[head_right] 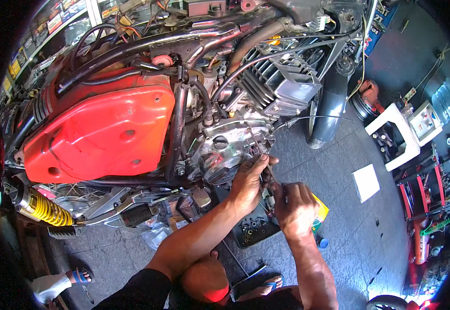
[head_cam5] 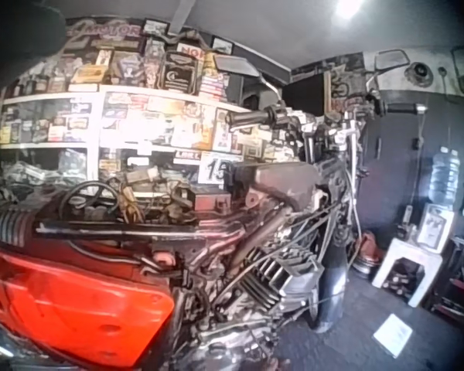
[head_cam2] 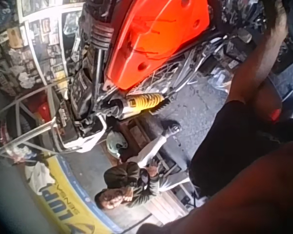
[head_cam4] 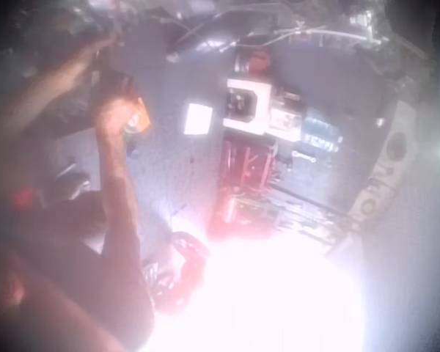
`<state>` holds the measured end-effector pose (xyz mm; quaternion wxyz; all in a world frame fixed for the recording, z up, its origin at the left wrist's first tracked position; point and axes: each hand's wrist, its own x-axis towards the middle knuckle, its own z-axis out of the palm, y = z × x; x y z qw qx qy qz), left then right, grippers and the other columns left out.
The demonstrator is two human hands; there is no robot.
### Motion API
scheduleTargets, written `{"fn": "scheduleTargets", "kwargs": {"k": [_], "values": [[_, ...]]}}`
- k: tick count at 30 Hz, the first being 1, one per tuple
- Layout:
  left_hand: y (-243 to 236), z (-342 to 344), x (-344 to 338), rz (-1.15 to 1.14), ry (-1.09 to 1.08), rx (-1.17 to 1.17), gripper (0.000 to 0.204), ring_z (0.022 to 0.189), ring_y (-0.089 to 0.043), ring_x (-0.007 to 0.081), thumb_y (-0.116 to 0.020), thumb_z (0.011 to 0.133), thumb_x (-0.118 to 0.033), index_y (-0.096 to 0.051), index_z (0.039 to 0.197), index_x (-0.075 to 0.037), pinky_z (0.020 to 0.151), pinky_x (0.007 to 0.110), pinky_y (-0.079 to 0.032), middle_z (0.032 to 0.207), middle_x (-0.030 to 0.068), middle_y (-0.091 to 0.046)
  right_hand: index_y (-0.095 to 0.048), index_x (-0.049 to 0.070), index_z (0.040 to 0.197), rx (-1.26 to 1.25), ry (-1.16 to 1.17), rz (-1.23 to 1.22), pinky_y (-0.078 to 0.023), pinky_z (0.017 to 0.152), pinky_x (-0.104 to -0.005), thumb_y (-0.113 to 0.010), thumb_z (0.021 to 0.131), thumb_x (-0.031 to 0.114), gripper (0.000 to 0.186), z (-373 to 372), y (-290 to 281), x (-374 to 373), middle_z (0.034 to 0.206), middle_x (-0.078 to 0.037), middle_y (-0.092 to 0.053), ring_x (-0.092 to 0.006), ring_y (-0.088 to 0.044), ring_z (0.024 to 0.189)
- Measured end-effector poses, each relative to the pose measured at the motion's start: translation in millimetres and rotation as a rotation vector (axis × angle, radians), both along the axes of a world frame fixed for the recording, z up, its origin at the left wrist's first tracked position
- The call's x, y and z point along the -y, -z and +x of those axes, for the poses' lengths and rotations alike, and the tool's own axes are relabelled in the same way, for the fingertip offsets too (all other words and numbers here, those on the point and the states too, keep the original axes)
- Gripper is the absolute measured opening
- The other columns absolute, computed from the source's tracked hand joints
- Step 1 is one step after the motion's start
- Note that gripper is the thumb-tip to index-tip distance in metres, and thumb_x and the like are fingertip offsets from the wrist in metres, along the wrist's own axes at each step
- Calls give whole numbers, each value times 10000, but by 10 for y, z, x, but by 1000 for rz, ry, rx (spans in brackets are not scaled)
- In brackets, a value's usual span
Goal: The person unscrews bolts from a motorcycle engine cover using a T-handle socket wrench and a screwdriver, removes the bolts and a small metal part, and then works with small components and wires on the side of the engine.
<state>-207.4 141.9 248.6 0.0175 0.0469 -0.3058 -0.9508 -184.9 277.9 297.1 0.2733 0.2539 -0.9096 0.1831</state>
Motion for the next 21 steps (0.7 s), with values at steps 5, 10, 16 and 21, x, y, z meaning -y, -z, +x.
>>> {"fn": "scheduleTargets", "kwargs": {"k": [5, 10, 16, 21], "values": [[-38, 49, 40, 39, 100, -18, 313, 626, -545, 59, -630, 974, -346, -691, 1005, -41, 593, 224, -435, 778, 0, -630, -540, 35, 718, 597, 116, -602, -428, 465, -408, -521, 1013, 325, 414, 50, 183, 245, 554, -86, -519, -233, -537, 474], [-72, 6, 5, -5, 19, 14, 308, 557, -510, 60, -605, 991, -336, -677, 964, -38, 537, 217, -416, 655, -24, -563, -594, 17, 819, 431, -17, -266, -488, 554, -388, -604, 974, 331, 350, 114, -258, 212, 685, -139, -591, -281, -609, 588], [-11, -27, -4, -10, 77, -46, 295, 587, -486, 51, -567, 1015, -299, -662, 952, -27, 543, 212, -392, 645, -24, -539, -626, 46, 898, 45, -174, 381, -521, 625, -425, -730, 793, 179, 199, 14, -523, 97, 787, -124, -609, -318, -627, 684], [3, -5, -9, 31, 53, -50, 293, 622, -494, 57, -575, 1010, -307, -668, 971, -32, 552, 210, -391, 704, -28, -555, -616, -1, 835, 450, -293, 260, -504, 600, -399, -640, 889, 162, 174, -210, -534, 7, 716, -159, -639, -307, -647, 664]]}}
